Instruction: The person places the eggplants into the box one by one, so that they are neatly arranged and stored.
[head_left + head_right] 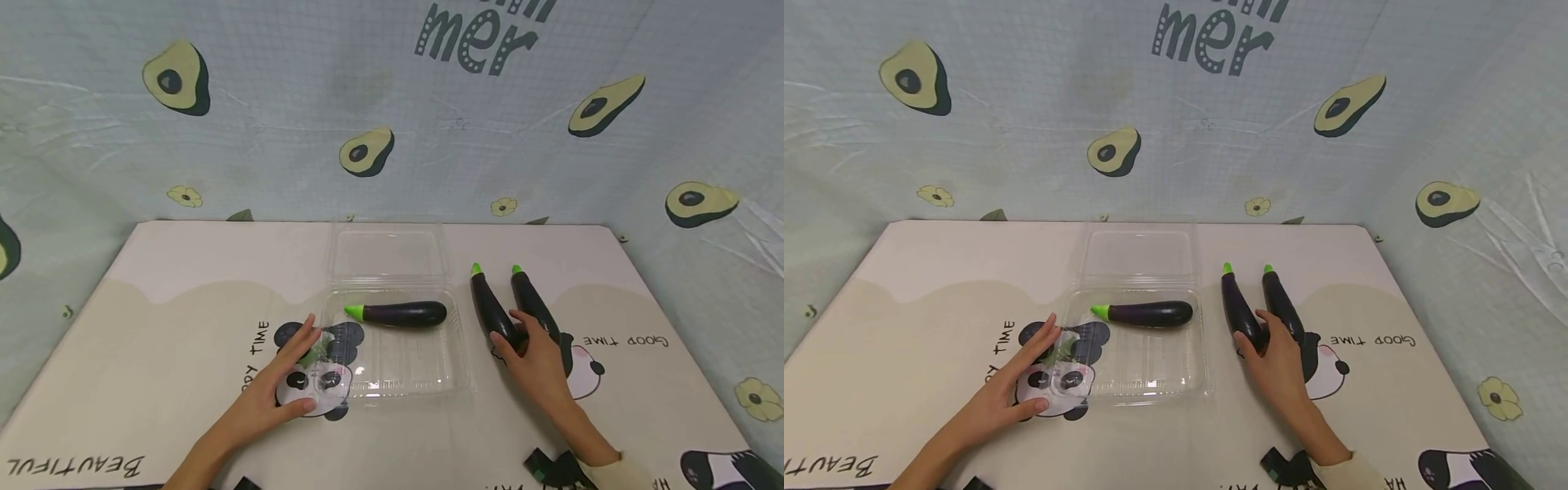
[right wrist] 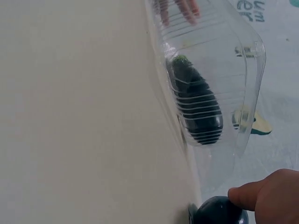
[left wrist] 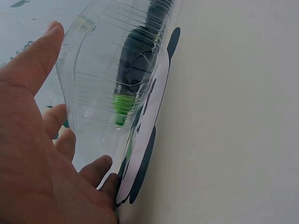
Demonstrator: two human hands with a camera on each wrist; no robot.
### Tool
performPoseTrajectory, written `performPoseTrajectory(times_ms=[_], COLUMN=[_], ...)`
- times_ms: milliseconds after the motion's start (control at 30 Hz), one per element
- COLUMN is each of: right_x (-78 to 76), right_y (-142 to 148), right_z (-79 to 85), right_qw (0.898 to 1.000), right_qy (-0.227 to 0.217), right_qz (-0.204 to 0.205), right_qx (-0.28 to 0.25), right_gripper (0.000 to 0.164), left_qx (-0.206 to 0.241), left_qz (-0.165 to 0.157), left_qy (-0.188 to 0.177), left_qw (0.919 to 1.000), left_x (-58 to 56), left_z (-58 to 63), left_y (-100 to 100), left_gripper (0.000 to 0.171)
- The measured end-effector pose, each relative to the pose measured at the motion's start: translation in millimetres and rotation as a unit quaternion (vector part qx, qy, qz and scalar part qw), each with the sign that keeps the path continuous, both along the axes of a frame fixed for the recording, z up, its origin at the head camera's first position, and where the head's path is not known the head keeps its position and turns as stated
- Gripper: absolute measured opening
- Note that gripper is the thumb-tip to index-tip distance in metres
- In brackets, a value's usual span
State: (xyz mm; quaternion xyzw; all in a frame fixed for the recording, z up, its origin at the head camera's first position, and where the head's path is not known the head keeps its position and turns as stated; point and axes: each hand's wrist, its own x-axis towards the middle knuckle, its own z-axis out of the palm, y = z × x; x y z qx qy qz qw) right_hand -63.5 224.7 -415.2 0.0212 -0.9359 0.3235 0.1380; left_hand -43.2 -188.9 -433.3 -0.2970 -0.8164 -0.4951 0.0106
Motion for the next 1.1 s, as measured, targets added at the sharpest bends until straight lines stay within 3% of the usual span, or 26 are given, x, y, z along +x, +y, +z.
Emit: performPoseTrajectory(times_ms=[133,567,1100], right_x=[1.4,1.2,2.6], right_y=[-2,-2,1], right_z=[-1.8,-5.0,5.7], right_qw=[1.000,0.996,0.995], right_qy=[0.002,0.072,0.060], right_qz=[-0.011,-0.008,-0.021], right_qx=[-0.008,-0.046,-0.073], right_gripper=[0.050,0.045,0.045], left_qx=[-0.002,-0.004,-0.002], left_qz=[-0.002,-0.008,-0.007], left_qy=[-0.002,0.007,0.013], left_qw=[1.0000,0.9999,0.9999], left_x=[-0.5,-3.4,-0.8], left_z=[-0.4,1.0,2.3], left_y=[0,-1,0], left_gripper=[0.088,0.088,0.087])
